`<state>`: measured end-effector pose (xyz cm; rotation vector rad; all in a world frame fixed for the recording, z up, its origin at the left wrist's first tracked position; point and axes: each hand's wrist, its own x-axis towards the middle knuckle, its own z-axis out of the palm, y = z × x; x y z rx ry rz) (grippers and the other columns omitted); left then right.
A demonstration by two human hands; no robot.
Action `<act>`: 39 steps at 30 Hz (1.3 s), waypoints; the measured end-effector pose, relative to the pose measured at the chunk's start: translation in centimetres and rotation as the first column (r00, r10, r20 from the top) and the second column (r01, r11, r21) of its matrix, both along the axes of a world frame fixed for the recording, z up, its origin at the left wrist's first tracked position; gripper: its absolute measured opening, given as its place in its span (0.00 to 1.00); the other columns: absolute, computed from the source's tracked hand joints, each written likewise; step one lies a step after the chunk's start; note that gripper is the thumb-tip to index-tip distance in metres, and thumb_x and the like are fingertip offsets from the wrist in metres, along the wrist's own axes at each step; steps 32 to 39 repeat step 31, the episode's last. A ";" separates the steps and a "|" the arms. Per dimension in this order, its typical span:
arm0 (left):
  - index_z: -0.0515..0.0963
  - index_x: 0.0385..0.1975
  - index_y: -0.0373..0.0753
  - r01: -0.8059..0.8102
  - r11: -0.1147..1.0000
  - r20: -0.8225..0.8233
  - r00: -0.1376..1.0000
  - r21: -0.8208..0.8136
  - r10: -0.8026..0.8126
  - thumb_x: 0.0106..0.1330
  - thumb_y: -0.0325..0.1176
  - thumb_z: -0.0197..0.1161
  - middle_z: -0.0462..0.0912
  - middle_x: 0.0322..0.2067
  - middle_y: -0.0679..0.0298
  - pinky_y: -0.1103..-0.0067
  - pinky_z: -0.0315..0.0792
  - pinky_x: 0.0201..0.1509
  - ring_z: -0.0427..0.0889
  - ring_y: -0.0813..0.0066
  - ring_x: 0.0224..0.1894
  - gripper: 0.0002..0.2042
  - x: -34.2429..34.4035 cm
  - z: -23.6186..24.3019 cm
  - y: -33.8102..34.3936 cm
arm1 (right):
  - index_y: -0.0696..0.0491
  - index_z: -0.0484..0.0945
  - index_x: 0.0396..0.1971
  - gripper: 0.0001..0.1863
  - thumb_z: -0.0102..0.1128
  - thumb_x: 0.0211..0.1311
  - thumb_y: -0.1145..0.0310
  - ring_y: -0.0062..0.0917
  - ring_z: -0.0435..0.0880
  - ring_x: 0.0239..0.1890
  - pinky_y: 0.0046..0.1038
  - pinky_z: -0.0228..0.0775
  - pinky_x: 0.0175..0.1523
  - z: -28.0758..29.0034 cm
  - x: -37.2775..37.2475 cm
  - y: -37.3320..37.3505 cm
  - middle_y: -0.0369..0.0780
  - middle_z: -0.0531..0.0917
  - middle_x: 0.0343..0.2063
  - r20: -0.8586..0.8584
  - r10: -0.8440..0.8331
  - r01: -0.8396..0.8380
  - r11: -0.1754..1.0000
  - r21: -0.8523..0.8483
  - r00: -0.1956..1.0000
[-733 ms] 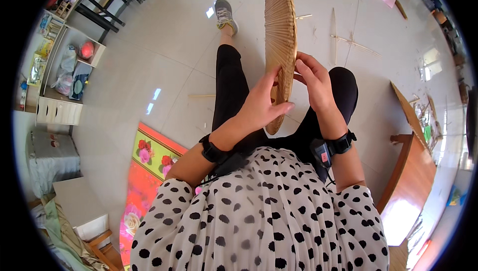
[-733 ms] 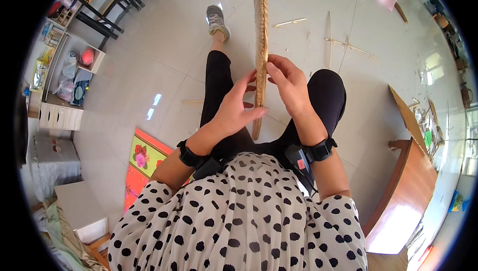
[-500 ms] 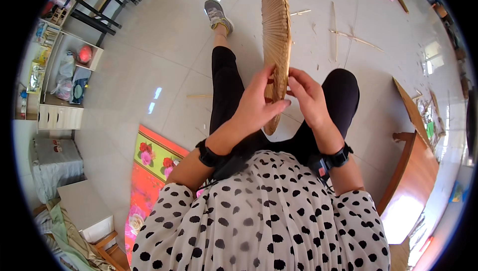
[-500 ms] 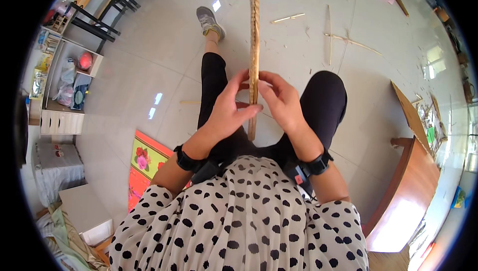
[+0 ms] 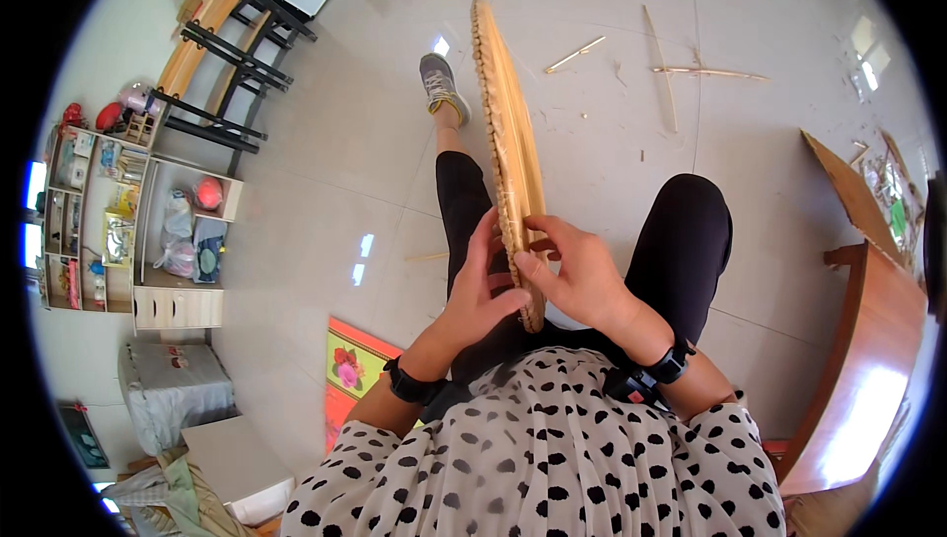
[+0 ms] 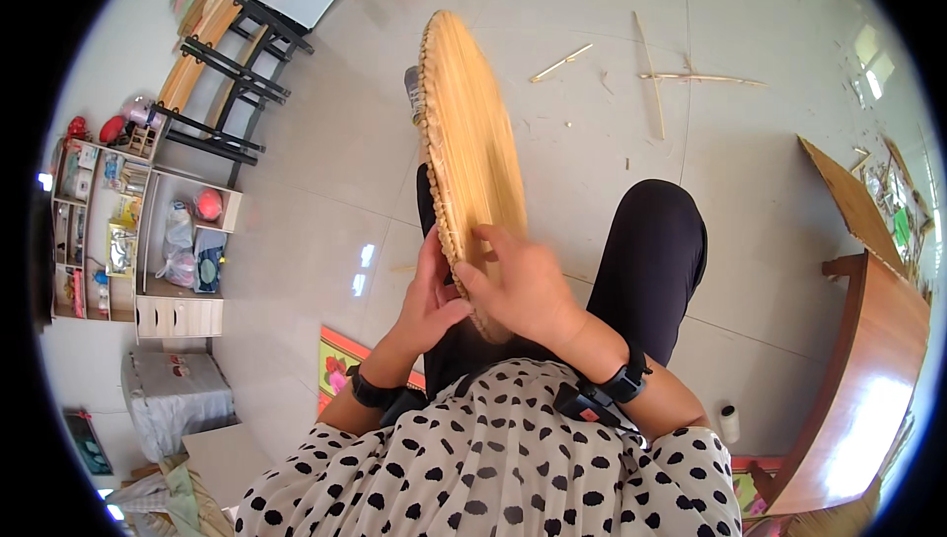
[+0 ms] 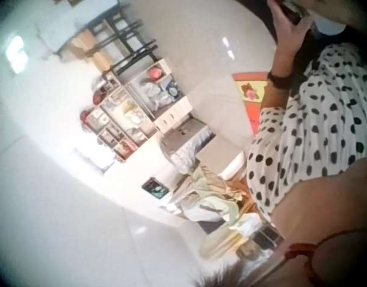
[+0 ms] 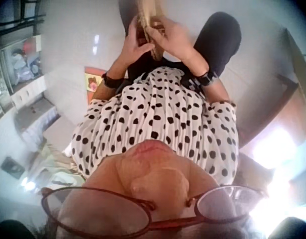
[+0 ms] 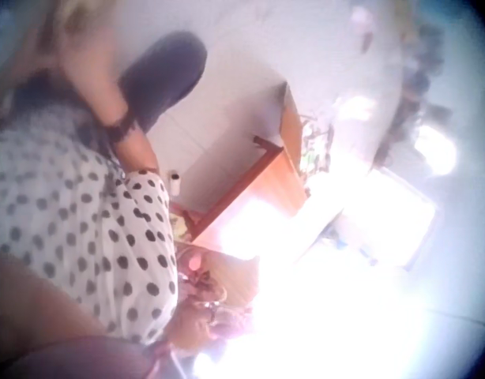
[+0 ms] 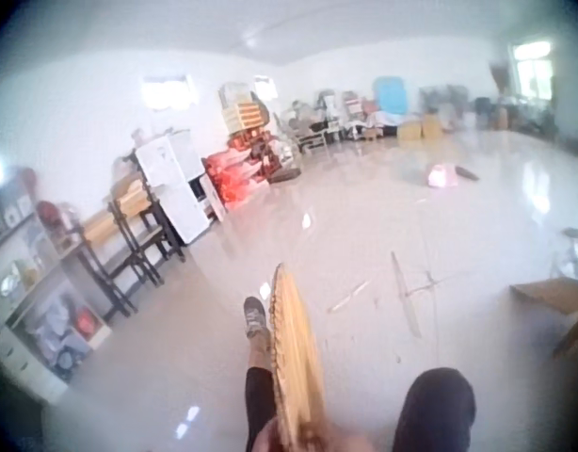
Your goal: The person sews the edge of a woven bamboo disc by hand using a needle and thread, pulling the thread through the gaps to secure the border.
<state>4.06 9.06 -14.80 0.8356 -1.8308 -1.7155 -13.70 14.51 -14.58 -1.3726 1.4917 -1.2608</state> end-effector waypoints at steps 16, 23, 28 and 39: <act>0.50 0.67 0.34 -0.164 0.978 -0.023 0.985 0.131 0.169 0.55 0.25 0.63 0.64 0.59 0.56 0.69 0.63 0.66 0.66 0.67 0.63 0.39 0.1 1.5 -2.0 | 0.60 0.79 0.43 0.16 0.58 0.60 0.66 0.42 0.85 0.35 0.36 0.77 0.41 -2.9 0.2 0.4 0.51 0.84 0.33 0.029 0.161 -0.164 0.978 0.130 0.986; 0.50 0.67 0.34 -0.144 0.980 -0.016 0.989 0.134 0.148 0.55 0.27 0.65 0.64 0.60 0.57 0.69 0.62 0.67 0.65 0.66 0.64 0.40 -0.1 1.2 -2.3 | 0.61 0.79 0.44 0.16 0.58 0.60 0.66 0.41 0.86 0.35 0.35 0.77 0.41 -3.6 0.3 -0.2 0.52 0.84 0.32 0.032 0.179 -0.181 0.974 0.136 0.983; 0.50 0.68 0.34 -0.153 0.980 -0.053 0.986 0.124 0.160 0.55 0.34 0.70 0.63 0.62 0.56 0.69 0.61 0.68 0.64 0.65 0.65 0.43 0.7 0.6 -2.9 | 0.61 0.78 0.46 0.16 0.58 0.62 0.68 0.36 0.87 0.36 0.32 0.77 0.42 -3.6 0.5 -0.2 0.51 0.84 0.35 0.048 0.207 -0.211 0.966 0.148 0.977; 0.48 0.69 0.35 -0.156 0.984 -0.030 0.987 0.080 0.159 0.57 0.39 0.71 0.63 0.62 0.56 0.68 0.58 0.70 0.62 0.65 0.66 0.45 1.2 0.1 -3.6 | 0.59 0.79 0.47 0.16 0.59 0.61 0.68 0.36 0.87 0.37 0.32 0.77 0.42 -3.3 0.5 -0.2 0.52 0.84 0.35 0.074 0.217 -0.226 0.962 0.153 0.973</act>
